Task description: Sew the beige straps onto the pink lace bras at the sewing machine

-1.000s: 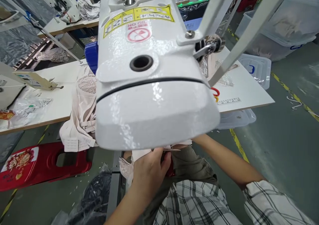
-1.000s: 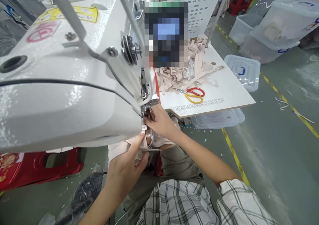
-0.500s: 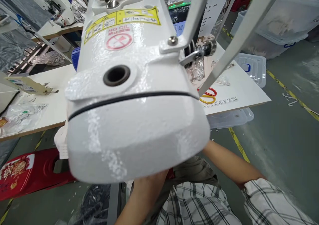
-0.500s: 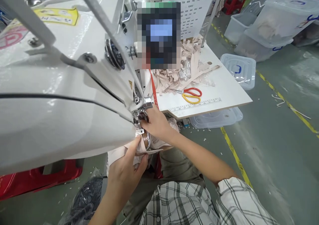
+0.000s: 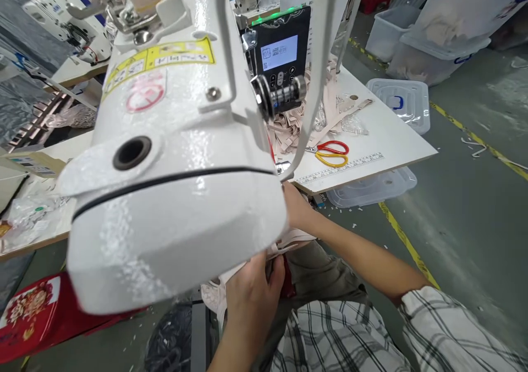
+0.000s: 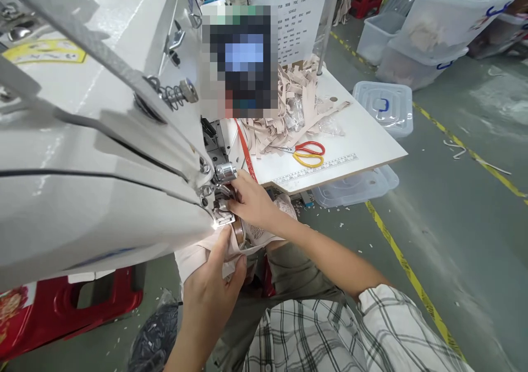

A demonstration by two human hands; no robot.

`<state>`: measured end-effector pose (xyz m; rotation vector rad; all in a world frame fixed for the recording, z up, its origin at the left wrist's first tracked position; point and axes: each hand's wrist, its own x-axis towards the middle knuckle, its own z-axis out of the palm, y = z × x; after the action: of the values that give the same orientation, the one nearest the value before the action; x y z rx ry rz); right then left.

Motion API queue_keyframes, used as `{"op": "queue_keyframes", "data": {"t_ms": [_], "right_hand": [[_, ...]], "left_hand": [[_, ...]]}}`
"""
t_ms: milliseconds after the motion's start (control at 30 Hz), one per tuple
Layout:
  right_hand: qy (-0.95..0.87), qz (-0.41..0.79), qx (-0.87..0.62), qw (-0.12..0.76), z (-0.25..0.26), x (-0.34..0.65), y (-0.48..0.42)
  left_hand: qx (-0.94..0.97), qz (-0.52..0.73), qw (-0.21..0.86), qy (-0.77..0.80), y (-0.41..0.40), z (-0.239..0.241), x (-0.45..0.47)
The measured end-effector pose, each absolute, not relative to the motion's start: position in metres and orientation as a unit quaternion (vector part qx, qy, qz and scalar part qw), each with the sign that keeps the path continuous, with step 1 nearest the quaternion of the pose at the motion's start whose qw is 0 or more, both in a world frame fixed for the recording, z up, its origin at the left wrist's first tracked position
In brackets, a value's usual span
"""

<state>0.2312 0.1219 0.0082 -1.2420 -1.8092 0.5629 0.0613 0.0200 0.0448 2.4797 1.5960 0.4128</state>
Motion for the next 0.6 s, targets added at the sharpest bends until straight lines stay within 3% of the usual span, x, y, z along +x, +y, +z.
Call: {"op": "queue_keyframes", "data": {"t_ms": [367, 600], "right_hand": [[-0.575, 0.326, -0.510, 0.551, 0.016, 0.233, 0.103], [-0.509, 0.431, -0.497, 0.556, 0.004, 0.238, 0.081]], "left_hand": [[0.828, 0.133, 0.111, 0.534, 0.021, 0.048, 0.058], [0.799, 0.172, 0.109, 0.566, 0.018, 0.034, 0.052]]}}
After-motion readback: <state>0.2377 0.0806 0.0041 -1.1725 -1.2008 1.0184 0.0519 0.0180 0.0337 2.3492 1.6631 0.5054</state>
